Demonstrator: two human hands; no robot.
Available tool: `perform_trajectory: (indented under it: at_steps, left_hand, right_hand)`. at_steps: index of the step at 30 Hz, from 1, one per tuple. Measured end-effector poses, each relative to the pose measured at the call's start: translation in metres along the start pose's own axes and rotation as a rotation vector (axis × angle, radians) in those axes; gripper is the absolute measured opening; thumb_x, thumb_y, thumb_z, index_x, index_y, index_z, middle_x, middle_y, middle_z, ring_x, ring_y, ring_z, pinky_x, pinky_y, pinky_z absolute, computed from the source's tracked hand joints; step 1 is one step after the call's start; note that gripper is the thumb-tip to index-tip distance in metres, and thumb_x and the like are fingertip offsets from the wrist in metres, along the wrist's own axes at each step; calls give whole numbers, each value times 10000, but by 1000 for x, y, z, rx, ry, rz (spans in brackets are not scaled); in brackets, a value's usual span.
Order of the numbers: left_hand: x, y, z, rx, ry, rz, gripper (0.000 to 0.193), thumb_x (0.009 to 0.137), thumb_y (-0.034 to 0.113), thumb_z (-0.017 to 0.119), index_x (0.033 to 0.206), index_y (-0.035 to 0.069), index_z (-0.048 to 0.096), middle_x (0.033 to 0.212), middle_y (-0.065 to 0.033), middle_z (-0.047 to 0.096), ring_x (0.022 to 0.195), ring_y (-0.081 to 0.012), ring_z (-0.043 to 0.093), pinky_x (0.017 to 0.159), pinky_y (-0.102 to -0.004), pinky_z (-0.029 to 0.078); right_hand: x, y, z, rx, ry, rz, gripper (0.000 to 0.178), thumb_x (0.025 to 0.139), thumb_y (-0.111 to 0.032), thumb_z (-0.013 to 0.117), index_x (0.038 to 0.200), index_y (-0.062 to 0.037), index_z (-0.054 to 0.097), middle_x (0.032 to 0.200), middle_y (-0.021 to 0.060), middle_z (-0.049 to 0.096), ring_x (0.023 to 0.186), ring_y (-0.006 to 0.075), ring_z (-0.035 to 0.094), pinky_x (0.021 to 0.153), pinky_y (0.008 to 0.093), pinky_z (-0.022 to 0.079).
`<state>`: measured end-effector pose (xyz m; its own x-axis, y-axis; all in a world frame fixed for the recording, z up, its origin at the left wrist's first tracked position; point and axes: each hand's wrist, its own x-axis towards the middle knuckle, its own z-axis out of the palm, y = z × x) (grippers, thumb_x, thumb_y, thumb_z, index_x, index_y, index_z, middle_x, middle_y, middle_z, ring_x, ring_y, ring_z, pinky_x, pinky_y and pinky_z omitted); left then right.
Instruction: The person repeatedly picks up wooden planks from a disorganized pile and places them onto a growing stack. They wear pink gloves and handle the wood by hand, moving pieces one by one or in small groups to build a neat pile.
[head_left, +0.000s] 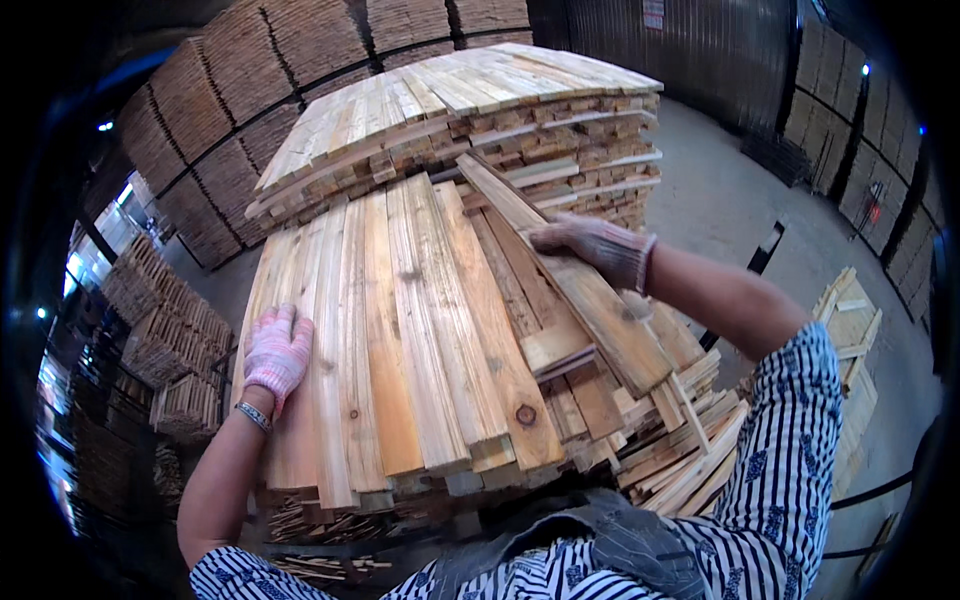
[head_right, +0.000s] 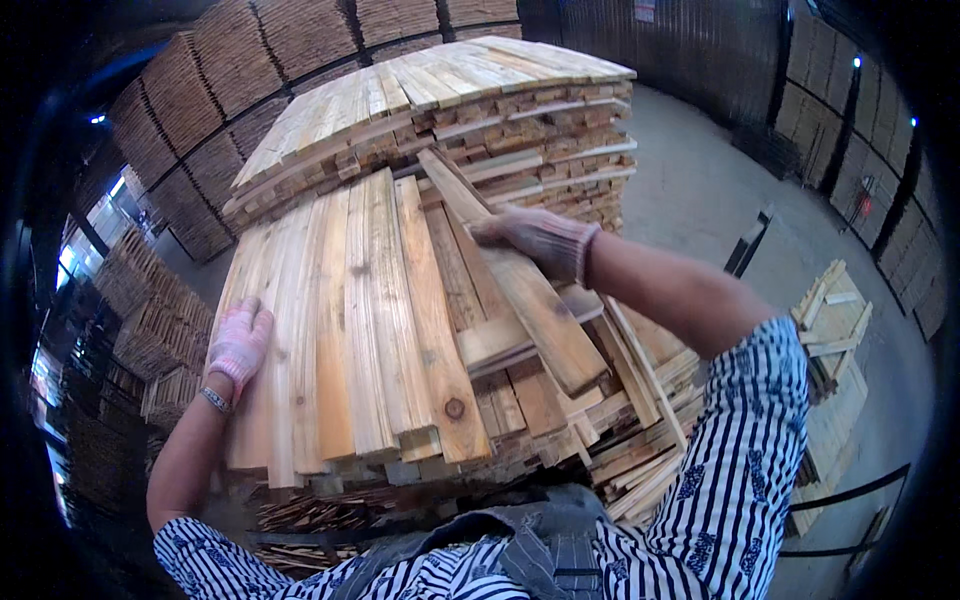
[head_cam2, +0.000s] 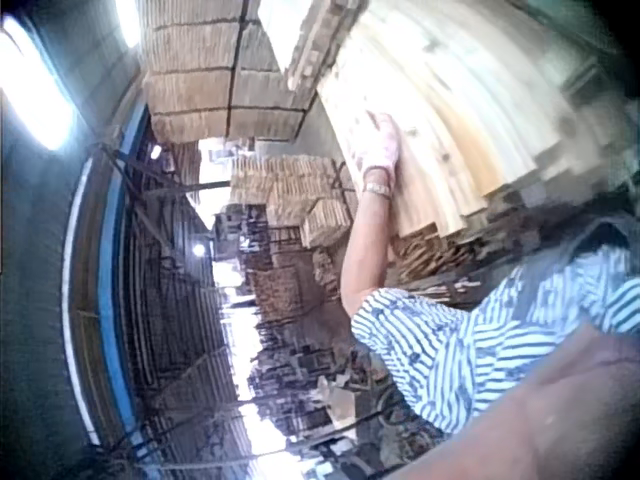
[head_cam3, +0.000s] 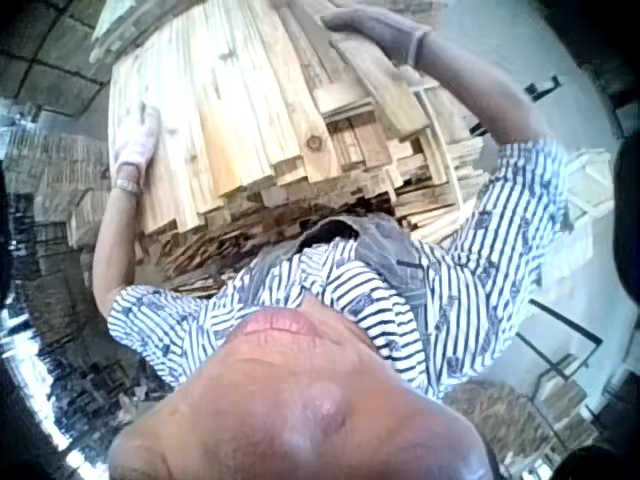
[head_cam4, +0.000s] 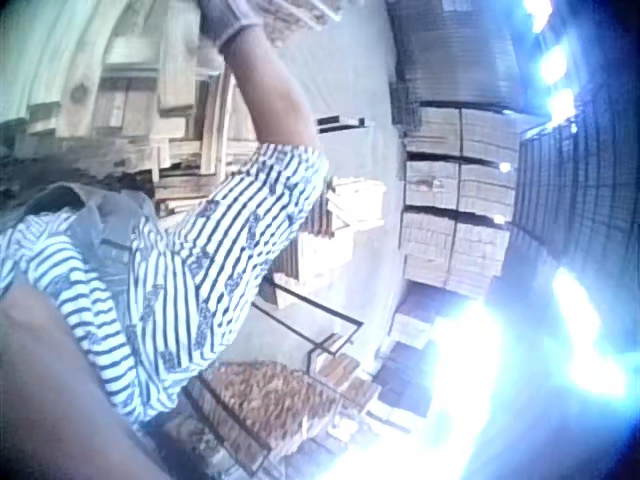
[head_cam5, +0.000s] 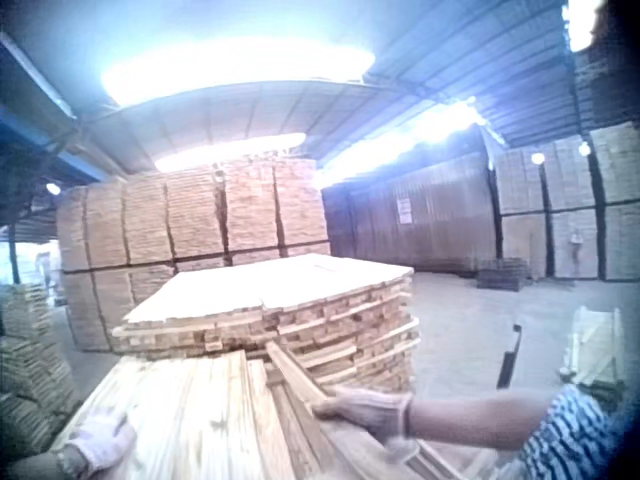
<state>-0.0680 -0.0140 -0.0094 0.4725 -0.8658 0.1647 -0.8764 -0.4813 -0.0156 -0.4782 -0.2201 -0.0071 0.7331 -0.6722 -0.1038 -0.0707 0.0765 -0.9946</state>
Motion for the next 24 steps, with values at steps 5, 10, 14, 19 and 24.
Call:
perform_trajectory:
  at_steps: [5, 10, 14, 19, 24]
  left_hand:
    - [3, -12, 6, 41, -13, 4, 607, 1008, 486, 411, 1466, 91, 459, 1499, -199, 444, 1414, -360, 369, 1174, -481, 260]
    - [5, -5, 2, 23, -8, -1, 594, 1010, 477, 418, 1461, 93, 464, 1506, -200, 435, 1422, -361, 358, 1180, -470, 254]
    - [2, -2, -8, -22, -29, 20, 588, 1010, 480, 421, 1455, 99, 474, 1515, -200, 422, 1428, -356, 350, 1180, -461, 259]
    - [-2, -5, 2, -18, -10, 7, 594, 1013, 488, 414, 1457, 98, 474, 1518, -199, 418, 1424, -358, 356, 1180, -461, 260]
    - [7, -6, 10, 35, 27, 19, 600, 1018, 489, 403, 1464, 91, 462, 1501, -184, 438, 1419, -356, 360, 1177, -460, 264]
  right_hand:
    - [10, 1, 23, 118, 22, 158, 446, 944, -297, 636, 1251, 14, 548, 1076, 120, 655, 932, 163, 675, 793, 320, 587]
    - [19, -1, 65, -84, 118, 86, 419, 968, -319, 560, 1099, 63, 671, 893, 114, 702, 793, 169, 652, 708, 344, 535]
    - [24, 10, 45, -287, 176, -128, 453, 950, -328, 585, 1097, 93, 664, 878, 115, 708, 778, 165, 661, 697, 349, 531]
    - [-10, -23, 66, 283, 92, 96, 407, 946, -343, 629, 1158, 4, 622, 946, 91, 686, 781, 179, 689, 726, 336, 600]
    - [20, -6, 104, 369, 135, 76, 496, 963, -419, 602, 1267, -27, 594, 1132, 125, 655, 907, 202, 688, 776, 349, 589]
